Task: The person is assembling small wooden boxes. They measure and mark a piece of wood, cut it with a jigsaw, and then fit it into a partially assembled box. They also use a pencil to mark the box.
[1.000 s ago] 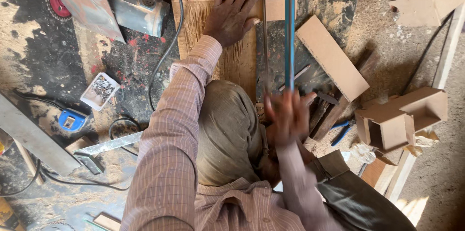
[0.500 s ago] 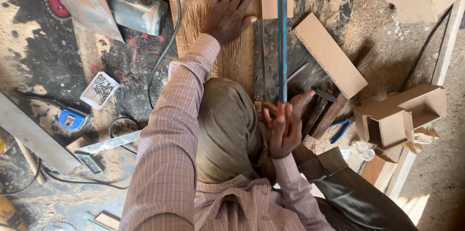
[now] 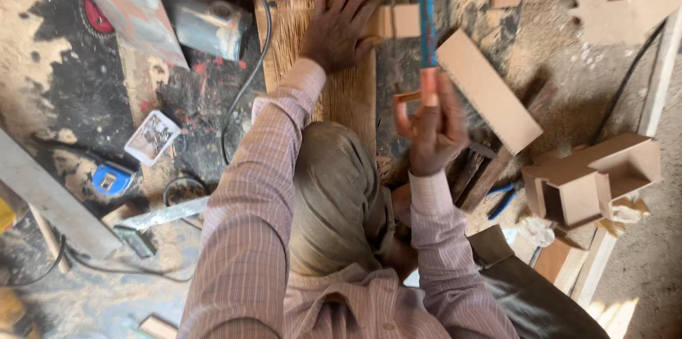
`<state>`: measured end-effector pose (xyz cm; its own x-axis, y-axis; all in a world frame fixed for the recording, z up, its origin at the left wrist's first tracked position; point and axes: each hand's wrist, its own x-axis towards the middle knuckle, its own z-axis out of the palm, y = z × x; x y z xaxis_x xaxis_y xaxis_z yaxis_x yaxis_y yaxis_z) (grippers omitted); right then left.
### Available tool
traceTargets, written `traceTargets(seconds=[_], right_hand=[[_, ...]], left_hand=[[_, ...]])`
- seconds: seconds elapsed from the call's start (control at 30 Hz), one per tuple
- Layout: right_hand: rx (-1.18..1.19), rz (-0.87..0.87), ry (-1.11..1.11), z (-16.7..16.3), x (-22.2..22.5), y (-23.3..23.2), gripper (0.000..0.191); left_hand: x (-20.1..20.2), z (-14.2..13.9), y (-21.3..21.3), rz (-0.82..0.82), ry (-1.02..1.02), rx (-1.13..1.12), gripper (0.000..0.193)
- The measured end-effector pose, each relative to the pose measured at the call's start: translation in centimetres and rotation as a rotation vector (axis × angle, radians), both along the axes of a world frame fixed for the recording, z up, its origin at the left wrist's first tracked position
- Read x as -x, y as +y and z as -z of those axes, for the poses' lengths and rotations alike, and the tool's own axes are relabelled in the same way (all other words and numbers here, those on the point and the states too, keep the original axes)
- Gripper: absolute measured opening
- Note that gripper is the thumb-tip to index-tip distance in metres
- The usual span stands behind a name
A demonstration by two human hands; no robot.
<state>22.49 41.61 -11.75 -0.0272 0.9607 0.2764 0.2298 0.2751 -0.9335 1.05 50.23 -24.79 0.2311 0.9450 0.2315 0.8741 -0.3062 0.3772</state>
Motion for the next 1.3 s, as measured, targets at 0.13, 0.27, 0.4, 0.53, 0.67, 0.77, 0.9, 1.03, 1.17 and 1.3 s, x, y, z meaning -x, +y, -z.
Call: traceTargets(seconds=[0.13, 0.27, 0.4, 0.53, 0.67, 0.77, 0.9, 1.03, 1.17, 1.3], right_hand=[[-0.054, 0.061, 0.001, -1.5, -1.9, -3.2, 0.040], [-0.031, 0.103, 0.000, -0.3, -2.8, -4.8, 0.037], [0.032, 0.128, 0.042, 1.4, -2.9, -5.3, 0.038], [0.051, 0.150, 0.005, 2.0, -2.9, -5.7, 0.037], [0.071, 0.145, 0.010, 2.2, -3.1, -5.7, 0.037], [0.156, 0.155, 0.049, 2.5, -3.1, -5.9, 0.039], [0.133, 0.170, 0.028, 3.1, -3.1, -6.0, 0.037], [0.127, 0.162, 0.048, 3.3, -3.1, -5.8, 0.037], [0.067, 0.121, 0.017, 3.1, -3.2, -5.8, 0.036], [0.120, 0.118, 0.064, 3.0, -3.3, -6.2, 0.038]], left_hand=[[0.1, 0.0, 0.2, 0.018, -0.043, -0.034, 0.067], [-0.2, -0.2, -0.2, 0.008, -0.032, -0.003, 0.068], [-0.1, -0.6, 0.0, 0.012, -0.009, 0.042, 0.070], [0.2, -1.1, 0.7, 0.011, 0.018, 0.072, 0.077], [0.2, -1.5, 1.0, 0.001, 0.015, 0.075, 0.075], [0.2, -1.4, 1.0, -0.003, 0.056, 0.113, 0.077], [0.1, -1.2, 0.9, -0.010, 0.072, 0.092, 0.072], [0.0, -1.0, 0.9, -0.010, 0.102, 0.105, 0.071], [-0.1, -1.1, 0.9, -0.005, 0.134, 0.100, 0.070], [0.0, -1.2, 0.8, -0.009, 0.120, 0.090, 0.070]])
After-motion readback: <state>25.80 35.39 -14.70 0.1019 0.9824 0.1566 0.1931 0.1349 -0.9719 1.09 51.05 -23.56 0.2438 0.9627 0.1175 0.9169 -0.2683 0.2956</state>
